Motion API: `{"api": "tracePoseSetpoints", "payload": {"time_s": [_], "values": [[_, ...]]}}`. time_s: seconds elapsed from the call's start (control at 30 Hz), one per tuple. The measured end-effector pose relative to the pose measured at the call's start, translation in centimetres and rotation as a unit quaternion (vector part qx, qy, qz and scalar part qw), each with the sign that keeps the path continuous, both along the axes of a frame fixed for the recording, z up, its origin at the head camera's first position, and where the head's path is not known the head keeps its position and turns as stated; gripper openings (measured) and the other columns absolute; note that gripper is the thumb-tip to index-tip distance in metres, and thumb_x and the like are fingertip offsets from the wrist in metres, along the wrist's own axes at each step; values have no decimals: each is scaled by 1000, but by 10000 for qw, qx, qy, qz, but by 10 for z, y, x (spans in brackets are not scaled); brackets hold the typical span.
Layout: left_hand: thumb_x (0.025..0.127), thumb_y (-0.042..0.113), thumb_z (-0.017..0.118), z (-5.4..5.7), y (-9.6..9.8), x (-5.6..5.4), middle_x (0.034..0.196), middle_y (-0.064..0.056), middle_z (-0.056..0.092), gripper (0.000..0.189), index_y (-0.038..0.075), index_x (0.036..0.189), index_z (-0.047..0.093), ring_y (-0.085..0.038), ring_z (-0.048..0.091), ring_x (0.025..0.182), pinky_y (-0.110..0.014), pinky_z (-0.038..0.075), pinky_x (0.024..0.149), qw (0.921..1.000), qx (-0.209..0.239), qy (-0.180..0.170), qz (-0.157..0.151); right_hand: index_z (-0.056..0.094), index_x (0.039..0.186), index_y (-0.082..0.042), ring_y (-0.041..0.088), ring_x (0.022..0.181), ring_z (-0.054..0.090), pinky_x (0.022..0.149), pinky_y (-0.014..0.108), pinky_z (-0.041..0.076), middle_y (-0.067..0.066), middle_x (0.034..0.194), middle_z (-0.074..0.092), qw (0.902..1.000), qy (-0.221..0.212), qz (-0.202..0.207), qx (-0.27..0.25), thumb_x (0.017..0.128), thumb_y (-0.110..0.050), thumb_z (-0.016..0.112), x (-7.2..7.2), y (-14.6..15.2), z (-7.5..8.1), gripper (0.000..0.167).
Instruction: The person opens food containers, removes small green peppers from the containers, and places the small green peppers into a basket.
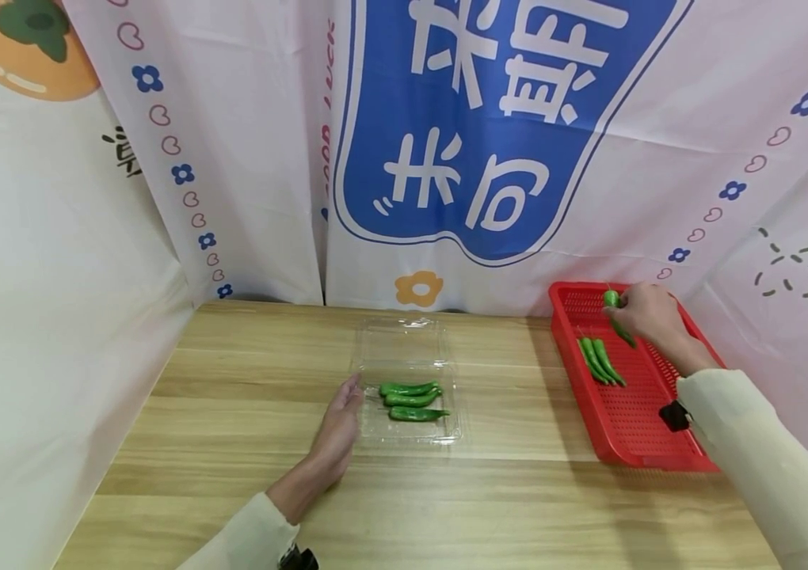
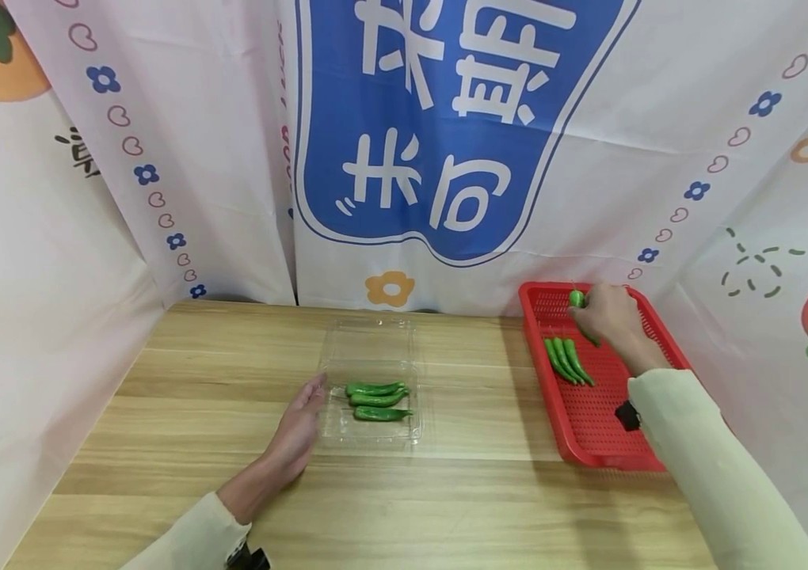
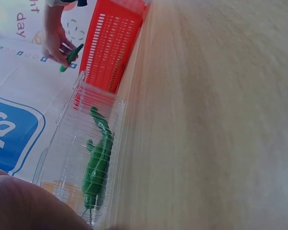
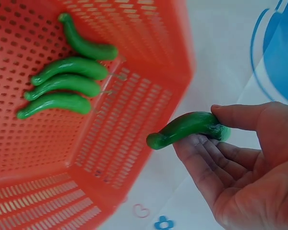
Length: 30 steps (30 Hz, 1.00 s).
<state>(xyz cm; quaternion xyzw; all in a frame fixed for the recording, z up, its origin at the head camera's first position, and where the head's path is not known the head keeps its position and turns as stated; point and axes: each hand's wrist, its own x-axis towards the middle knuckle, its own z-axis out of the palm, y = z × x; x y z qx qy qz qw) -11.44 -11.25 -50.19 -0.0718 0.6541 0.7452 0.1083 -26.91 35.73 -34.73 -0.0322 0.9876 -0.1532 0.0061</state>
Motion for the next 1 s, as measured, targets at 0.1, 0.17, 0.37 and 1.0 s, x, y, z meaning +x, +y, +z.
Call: {"api": "tracePoseSetpoints", "payload": {"time_s": [0.1,0.17,0.37,1.0], "values": [[117,29,28,0,0,0,178,-17,5,59,9,171,10,-43,3,162,-66,3,129,10000,7,5,-10,44,58,-13,12,50,30,50,29,26,-4,52,33,9999,-95,-50,-32,97,-21,69,-4,8,-6,47],[117,28,28,0,0,0,178,-17,5,59,10,171,10,-43,3,162,-66,3,129,10000,17,5,-14,43,58,-13,11,49,30,49,28,25,-5,53,32,9998,-144,-106,-37,97,-21,68,-7,13,-10,47],[117,28,28,0,0,0,178,-17,5,59,10,171,10,-43,3,162,-66,2,129,10000,27,-1,-7,45,59,-12,13,49,35,49,29,29,-4,53,35,9989,-335,-319,-106,97,-23,70,-11,24,-22,46],[117,26,28,1,0,1,178,-16,6,58,11,171,12,-42,3,163,-65,3,129,10000,26,34,1,52,64,-11,18,53,51,55,31,41,0,55,47,9932,-1119,-306,-55,101,-24,66,-22,51,-64,42]]}}
